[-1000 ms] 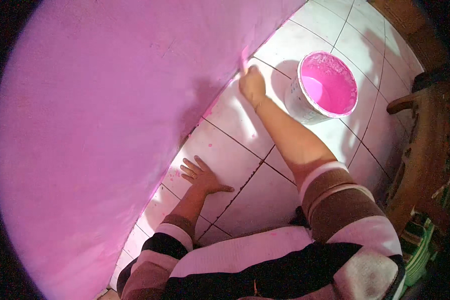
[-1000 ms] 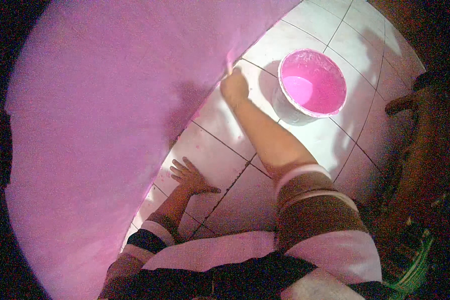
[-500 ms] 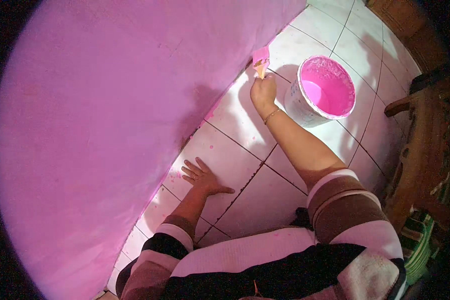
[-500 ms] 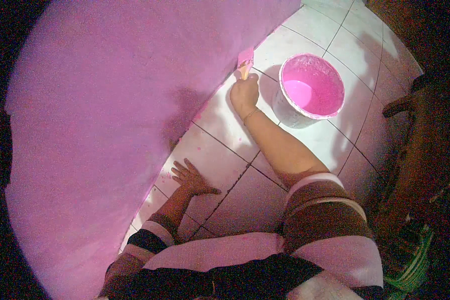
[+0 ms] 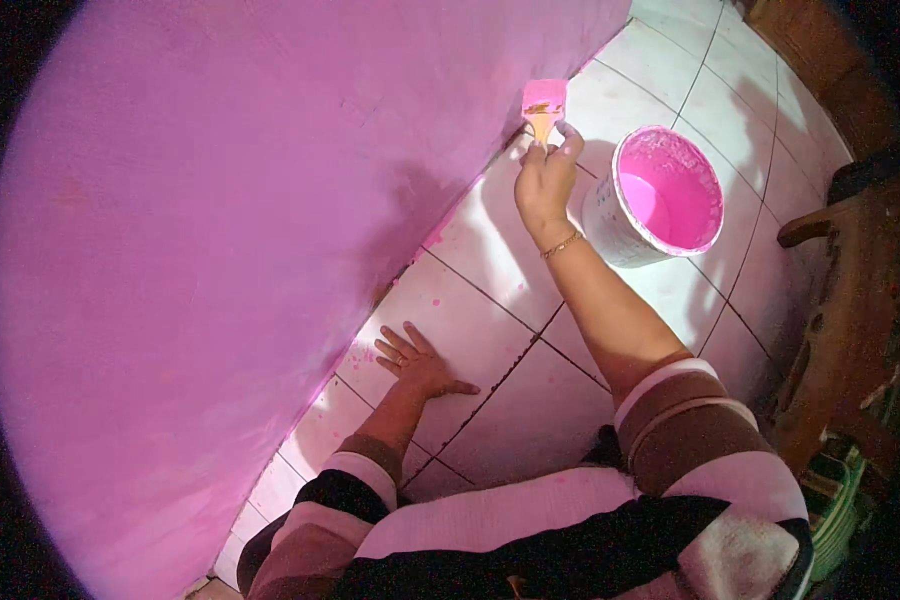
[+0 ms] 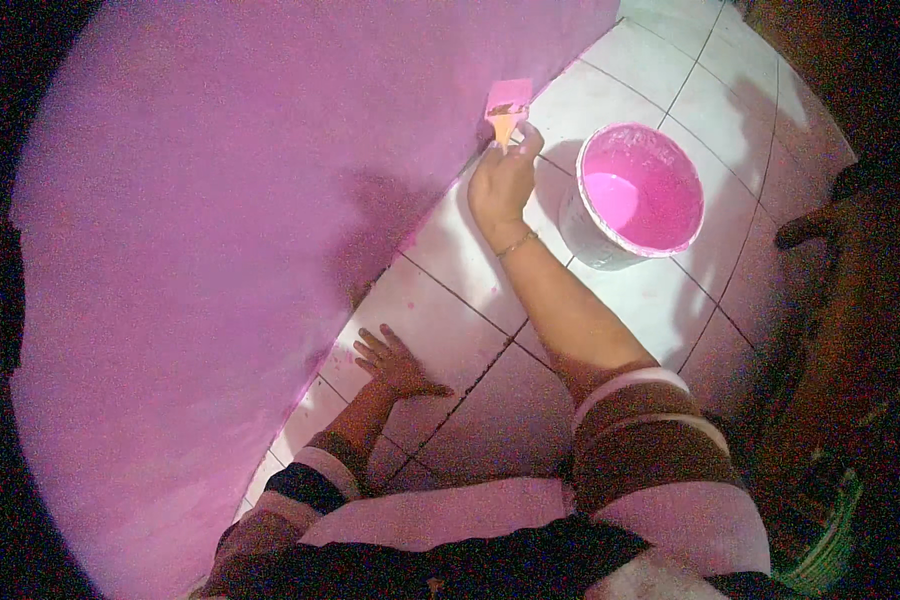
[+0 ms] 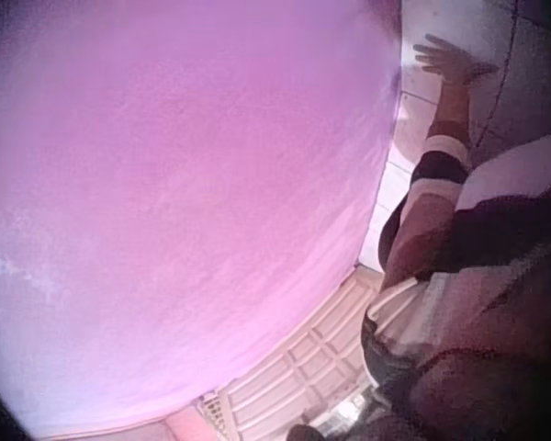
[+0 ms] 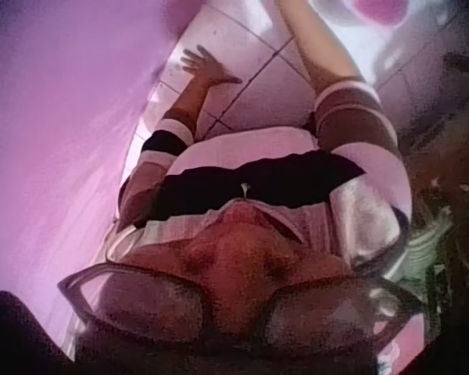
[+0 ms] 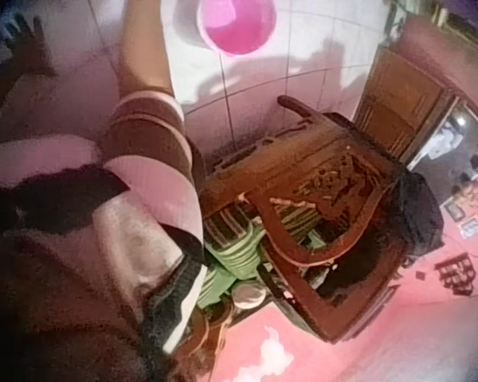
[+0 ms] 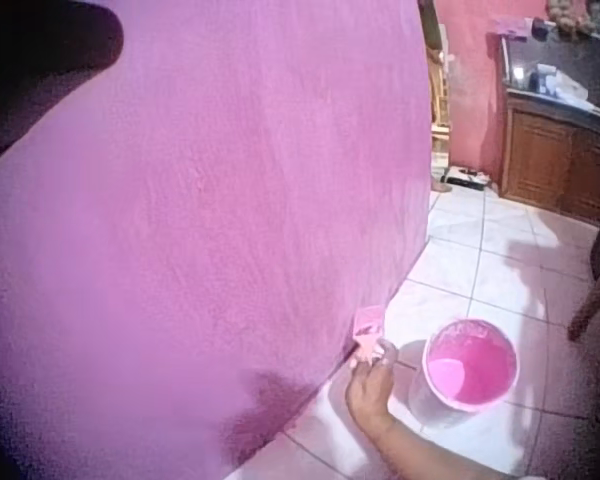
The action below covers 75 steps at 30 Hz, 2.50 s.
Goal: The person paints the lower portion of a pink wall using a brush dipped in a bucket of pink paint.
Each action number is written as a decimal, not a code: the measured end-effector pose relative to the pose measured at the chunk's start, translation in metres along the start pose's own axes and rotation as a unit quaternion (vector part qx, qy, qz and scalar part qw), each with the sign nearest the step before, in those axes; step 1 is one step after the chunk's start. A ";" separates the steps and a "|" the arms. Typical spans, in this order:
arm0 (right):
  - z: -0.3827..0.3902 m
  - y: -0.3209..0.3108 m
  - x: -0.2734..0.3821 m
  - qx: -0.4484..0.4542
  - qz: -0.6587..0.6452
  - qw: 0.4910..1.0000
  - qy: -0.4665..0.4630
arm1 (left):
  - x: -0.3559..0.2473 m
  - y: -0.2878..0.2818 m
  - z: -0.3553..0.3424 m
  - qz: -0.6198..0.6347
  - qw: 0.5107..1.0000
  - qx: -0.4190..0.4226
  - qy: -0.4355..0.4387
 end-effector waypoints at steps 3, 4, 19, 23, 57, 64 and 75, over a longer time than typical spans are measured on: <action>-0.004 -0.004 0.019 -0.002 -0.059 0.998 -0.021 | 0.000 -0.005 0.004 0.009 1.000 0.009 -0.011; -0.009 -0.001 0.014 0.010 -0.090 0.996 0.023 | -0.001 -0.005 0.003 0.014 1.000 0.004 -0.007; -0.007 -0.011 0.071 0.109 0.045 0.992 -0.053 | 0.006 -0.001 0.001 0.049 0.998 -0.022 0.018; -0.013 -0.004 0.033 0.060 0.040 0.995 -0.073 | 0.007 0.002 0.003 0.035 0.999 -0.010 0.006; -0.025 0.055 -0.092 0.070 -0.094 0.991 0.057 | -0.003 -0.005 -0.003 0.023 0.999 -0.028 0.026; -0.041 0.018 0.022 -0.011 -0.315 0.939 0.142 | 0.007 0.007 -0.001 0.029 1.000 -0.009 0.002; -0.073 0.061 -0.065 -0.082 -0.092 0.991 0.044 | -0.003 -0.007 -0.002 0.001 1.000 0.017 -0.004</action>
Point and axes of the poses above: each hand's wrist, its own z-axis away from the middle knuckle, its own y-axis out of the palm, x = y × z, the point moved 7 cm from there along -z, towards the middle knuckle, and after that the axes turned 14 degrees about -x, right-handed, at the moved point
